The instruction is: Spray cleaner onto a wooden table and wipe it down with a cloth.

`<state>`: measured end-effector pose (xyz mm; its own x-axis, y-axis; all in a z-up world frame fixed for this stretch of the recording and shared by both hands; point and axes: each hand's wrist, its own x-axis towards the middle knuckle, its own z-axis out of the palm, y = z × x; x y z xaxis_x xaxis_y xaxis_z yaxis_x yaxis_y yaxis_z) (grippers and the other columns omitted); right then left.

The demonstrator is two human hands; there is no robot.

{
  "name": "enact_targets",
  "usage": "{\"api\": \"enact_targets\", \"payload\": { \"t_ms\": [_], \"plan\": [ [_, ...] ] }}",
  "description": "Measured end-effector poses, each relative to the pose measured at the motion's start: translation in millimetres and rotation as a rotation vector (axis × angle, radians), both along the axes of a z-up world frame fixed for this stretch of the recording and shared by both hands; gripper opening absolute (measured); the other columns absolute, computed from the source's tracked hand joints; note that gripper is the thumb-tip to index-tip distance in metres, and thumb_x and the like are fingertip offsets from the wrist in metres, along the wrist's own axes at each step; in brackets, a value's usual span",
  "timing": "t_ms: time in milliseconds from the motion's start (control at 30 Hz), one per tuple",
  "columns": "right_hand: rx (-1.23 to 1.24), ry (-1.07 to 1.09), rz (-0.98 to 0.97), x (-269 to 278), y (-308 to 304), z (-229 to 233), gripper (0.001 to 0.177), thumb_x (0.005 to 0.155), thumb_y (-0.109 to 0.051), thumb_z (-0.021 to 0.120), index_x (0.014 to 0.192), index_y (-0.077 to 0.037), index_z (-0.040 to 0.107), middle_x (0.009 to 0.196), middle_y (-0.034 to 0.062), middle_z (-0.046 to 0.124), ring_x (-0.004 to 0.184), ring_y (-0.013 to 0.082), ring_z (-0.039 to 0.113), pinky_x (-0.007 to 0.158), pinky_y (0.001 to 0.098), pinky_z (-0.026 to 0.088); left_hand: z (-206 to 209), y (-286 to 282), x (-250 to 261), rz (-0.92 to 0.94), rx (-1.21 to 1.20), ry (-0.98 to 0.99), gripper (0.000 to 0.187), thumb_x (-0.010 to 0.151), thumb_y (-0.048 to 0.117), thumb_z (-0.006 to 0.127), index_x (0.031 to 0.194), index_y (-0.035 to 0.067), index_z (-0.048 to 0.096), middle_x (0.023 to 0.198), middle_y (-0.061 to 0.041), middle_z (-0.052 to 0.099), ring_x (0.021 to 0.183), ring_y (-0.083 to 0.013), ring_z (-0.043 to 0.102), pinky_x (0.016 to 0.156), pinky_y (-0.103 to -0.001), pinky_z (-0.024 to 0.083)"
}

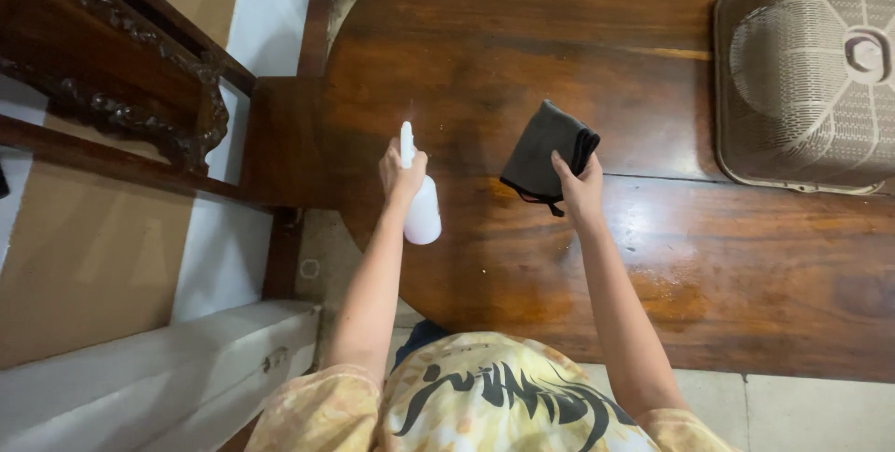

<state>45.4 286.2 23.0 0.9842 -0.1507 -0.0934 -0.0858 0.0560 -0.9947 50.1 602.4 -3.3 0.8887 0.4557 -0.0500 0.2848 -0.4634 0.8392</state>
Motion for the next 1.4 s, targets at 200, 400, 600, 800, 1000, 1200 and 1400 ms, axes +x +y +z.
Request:
{"api": "enact_targets", "payload": {
  "t_ms": [200,400,600,800,1000,1200,1400],
  "plan": [
    [0.050,-0.001,-0.042,-6.0,-16.9,4.3,0.032,0.097,-0.011,0.072,0.125,0.000,0.061,0.116,0.0065,0.072,0.104,0.0141,0.067,0.093,0.0301,0.055,2.8,-51.3,0.8,-0.085,-0.027,-0.075,0.018,0.078,0.015,0.066,0.092,0.003,0.065,0.089,-0.020,0.072,0.087,-0.0404,0.070,0.079,-0.050,0.055],
    [0.024,-0.042,-0.070,-11.8,-41.6,4.9,0.030,0.098,-0.009,0.071,0.124,-0.001,0.062,0.115,0.0054,0.072,0.102,0.0126,0.066,0.091,0.0292,0.054,9.0,-86.3,4.6,-0.170,-0.120,-0.127,0.021,0.077,0.016,0.067,0.094,0.004,0.065,0.088,-0.019,0.072,0.084,-0.0394,0.072,0.075,-0.049,0.057],
    [0.054,-0.032,-0.087,-12.6,-53.4,-0.8,0.029,0.097,-0.009,0.071,0.123,-0.001,0.062,0.116,0.0054,0.072,0.103,0.0119,0.067,0.092,0.0283,0.054,-19.2,-106.7,6.8,-0.179,-0.022,-0.166,0.020,0.078,0.015,0.067,0.092,0.002,0.063,0.083,-0.019,0.071,0.082,-0.0400,0.070,0.076,-0.050,0.055],
    [0.041,-0.054,-0.096,-13.7,-60.0,-2.9,0.031,0.097,-0.008,0.072,0.126,-0.002,0.061,0.118,0.0055,0.072,0.105,0.0116,0.066,0.094,0.0275,0.053,-6.8,-78.1,1.2,0.050,0.036,-0.154,0.025,0.077,0.018,0.068,0.096,0.003,0.061,0.090,-0.018,0.069,0.082,-0.0379,0.068,0.074,-0.052,0.053],
    [0.052,-0.010,-0.116,-17.9,-68.4,-5.5,0.031,0.096,-0.009,0.072,0.125,-0.001,0.061,0.116,0.0066,0.072,0.102,0.0129,0.068,0.091,0.0285,0.055,-64.7,-38.9,-3.1,0.158,0.118,-0.149,0.030,0.081,0.021,0.071,0.096,-0.001,0.058,0.090,-0.021,0.067,0.087,-0.0396,0.067,0.080,-0.053,0.053],
    [0.064,0.003,-0.137,-24.2,-79.0,-3.7,0.029,0.097,-0.011,0.072,0.123,0.000,0.063,0.114,0.0076,0.073,0.100,0.0140,0.068,0.089,0.0298,0.056,-71.3,-77.5,-16.2,-0.029,0.031,-0.114,0.029,0.078,0.022,0.071,0.098,0.003,0.063,0.088,-0.018,0.072,0.081,-0.0339,0.071,0.074,-0.049,0.056],
    [0.018,-0.042,-0.219,-31.9,-121.0,-1.2,0.028,0.102,-0.013,0.073,0.125,0.002,0.066,0.117,0.0093,0.073,0.103,0.0166,0.067,0.092,0.0312,0.055,-12.4,-169.9,-30.5,-0.459,-0.247,-0.238,0.041,0.084,0.020,0.077,0.116,0.001,0.060,0.102,-0.018,0.069,0.089,-0.0336,0.069,0.078,-0.045,0.057]
  ]
}}
